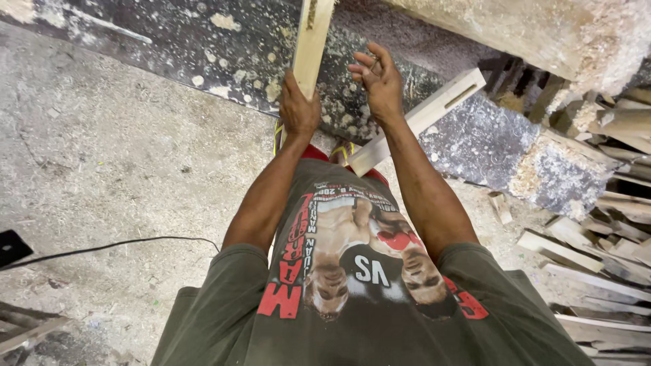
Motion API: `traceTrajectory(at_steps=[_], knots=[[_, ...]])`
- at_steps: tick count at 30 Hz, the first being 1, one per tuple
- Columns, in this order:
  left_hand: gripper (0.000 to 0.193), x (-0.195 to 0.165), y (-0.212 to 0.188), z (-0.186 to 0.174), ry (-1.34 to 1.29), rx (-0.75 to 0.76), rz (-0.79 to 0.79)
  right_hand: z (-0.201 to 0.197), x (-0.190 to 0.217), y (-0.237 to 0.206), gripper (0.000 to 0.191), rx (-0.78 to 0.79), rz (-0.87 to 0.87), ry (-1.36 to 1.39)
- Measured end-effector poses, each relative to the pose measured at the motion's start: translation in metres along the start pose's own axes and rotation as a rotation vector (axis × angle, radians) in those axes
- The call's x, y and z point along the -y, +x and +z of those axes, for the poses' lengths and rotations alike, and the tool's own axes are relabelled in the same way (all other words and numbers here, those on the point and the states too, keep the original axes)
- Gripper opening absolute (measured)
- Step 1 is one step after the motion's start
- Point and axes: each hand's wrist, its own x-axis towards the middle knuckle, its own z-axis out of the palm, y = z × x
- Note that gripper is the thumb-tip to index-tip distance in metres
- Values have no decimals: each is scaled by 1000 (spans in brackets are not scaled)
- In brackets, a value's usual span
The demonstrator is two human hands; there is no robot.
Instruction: The person carries two grooved wooden slats across the workshop, fits small wooden pieces into the grooves, then aligns the slats with cross pieces on a work surface and hammers nails to join them into a frame. At the end the person runs an electric planer along the assembled wood.
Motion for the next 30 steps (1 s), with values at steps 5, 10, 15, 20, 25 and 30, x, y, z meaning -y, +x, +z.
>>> traceTrajectory(at_steps=[5, 10, 15, 20, 25, 30], knots=[[93, 16, 20, -17, 22, 13, 7, 38, 2, 26, 34, -79, 78, -12], [85, 63, 78, -38, 91, 232, -209, 62, -18, 52, 28, -186, 189, -163], [84, 114, 136, -71, 196, 178, -219, 55, -31, 52, 23, -441, 190, -132], [86, 74, 146, -51, 230, 49, 324, 30, -25, 9, 20, -686, 289, 22], [18, -25, 76, 12, -294, 802, 544, 14, -30, -79, 22, -935, 286, -8], [14, -87, -53, 25, -331, 1093, 907, -12, -43, -211, 28, -1214, 174, 58]])
